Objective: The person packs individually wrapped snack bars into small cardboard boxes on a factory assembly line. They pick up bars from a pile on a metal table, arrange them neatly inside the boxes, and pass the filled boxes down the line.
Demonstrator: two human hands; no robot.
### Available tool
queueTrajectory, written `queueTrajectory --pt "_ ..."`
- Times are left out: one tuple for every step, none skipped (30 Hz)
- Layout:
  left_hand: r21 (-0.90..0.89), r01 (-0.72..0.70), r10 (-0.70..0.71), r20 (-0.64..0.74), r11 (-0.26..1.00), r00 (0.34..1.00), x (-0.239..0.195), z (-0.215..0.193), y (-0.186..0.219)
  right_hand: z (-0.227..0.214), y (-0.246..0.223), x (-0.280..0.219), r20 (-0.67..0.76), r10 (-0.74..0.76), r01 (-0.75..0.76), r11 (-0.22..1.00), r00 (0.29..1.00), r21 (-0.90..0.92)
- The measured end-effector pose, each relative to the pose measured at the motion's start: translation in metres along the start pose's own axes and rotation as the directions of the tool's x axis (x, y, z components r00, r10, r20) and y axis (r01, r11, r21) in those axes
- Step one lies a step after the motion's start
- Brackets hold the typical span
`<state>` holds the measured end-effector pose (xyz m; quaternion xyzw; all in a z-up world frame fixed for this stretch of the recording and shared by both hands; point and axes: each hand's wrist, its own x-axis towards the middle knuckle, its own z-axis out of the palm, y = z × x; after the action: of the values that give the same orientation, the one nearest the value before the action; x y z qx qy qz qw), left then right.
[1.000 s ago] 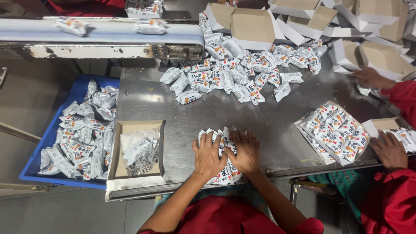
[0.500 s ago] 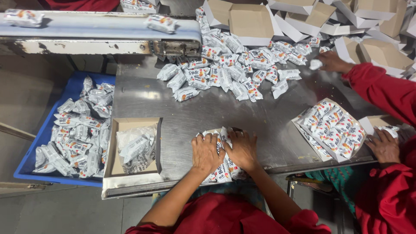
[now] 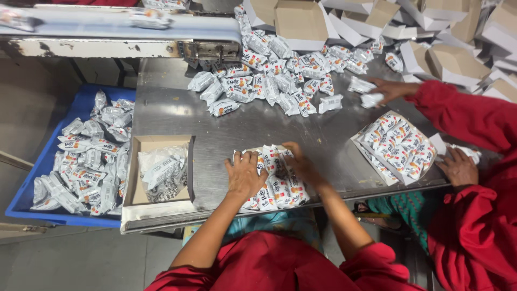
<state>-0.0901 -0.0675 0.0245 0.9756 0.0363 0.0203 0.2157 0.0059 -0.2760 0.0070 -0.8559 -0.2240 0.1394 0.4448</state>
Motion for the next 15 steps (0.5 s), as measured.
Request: queueTrajectory --pt "-0.001 -0.010 0.010 -0.009 1.000 1.000 0.001 -0.002 -0.001 -0.016 0.008 0.001 0.092 -0.094 0.077 0.982 0.991 0.174" --pt "0.000 -0.019 0.019 -0.013 1.000 1.000 -0.001 -0.003 -0.004 -0.021 0.012 0.001 0.169 -0.196 0.126 0.927 0.966 0.352" --pt "0.002 -0.027 0.027 -0.016 1.000 1.000 -0.002 -0.003 -0.005 -0.025 0.014 -0.001 0.204 -0.172 0.112 0.954 0.964 0.277" --pt "0.010 -0.031 0.031 -0.023 0.999 0.999 -0.002 -0.003 -0.006 -0.033 0.014 -0.004 0.234 -0.147 0.100 0.974 0.961 0.201" --pt "0.019 -0.034 0.035 -0.030 0.999 0.999 -0.002 -0.001 -0.006 -0.038 0.013 -0.005 0.262 -0.120 0.090 0.988 0.957 0.124" --pt "0.029 -0.037 0.038 -0.034 0.999 0.999 -0.002 0.000 -0.006 -0.034 0.011 -0.002 0.262 -0.098 0.083 0.994 0.960 0.069" --pt "0.033 -0.039 0.040 -0.031 0.999 0.999 -0.002 0.001 -0.006 -0.028 0.011 0.003 0.261 -0.076 0.075 0.997 0.962 0.014" --pt "0.041 -0.047 0.048 -0.027 0.998 0.998 -0.001 0.001 -0.006 -0.024 0.013 0.005 0.253 -0.054 0.066 0.997 0.966 -0.038" --pt "0.049 -0.055 0.056 -0.022 0.997 0.998 -0.002 0.001 -0.007 -0.018 0.017 0.005 0.256 -0.136 0.147 0.989 0.957 -0.025" --pt "0.056 -0.054 0.055 -0.015 0.997 0.998 0.000 0.000 -0.007 -0.012 0.021 0.008 0.256 -0.219 0.231 0.973 0.941 -0.018" --pt "0.063 -0.053 0.054 -0.009 0.997 0.999 0.000 -0.002 -0.007 -0.008 0.024 0.009 0.256 -0.301 0.314 0.949 0.919 -0.011" --pt "0.066 -0.048 0.048 0.000 0.997 0.999 -0.003 -0.002 -0.006 -0.006 0.027 0.008 0.226 -0.324 0.346 0.936 0.919 -0.065" --pt "0.062 -0.045 0.045 0.006 0.997 0.999 -0.004 -0.002 -0.004 -0.005 0.027 0.006 0.197 -0.348 0.375 0.919 0.916 -0.119" --pt "0.062 -0.043 0.042 0.011 0.997 0.999 -0.003 -0.003 -0.004 -0.006 0.022 0.007 0.168 -0.377 0.403 0.899 0.911 -0.173" --pt "0.061 -0.040 0.040 0.016 0.997 0.999 -0.001 -0.004 -0.003 -0.003 0.013 0.007 0.081 -0.375 0.381 0.876 0.924 -0.295"
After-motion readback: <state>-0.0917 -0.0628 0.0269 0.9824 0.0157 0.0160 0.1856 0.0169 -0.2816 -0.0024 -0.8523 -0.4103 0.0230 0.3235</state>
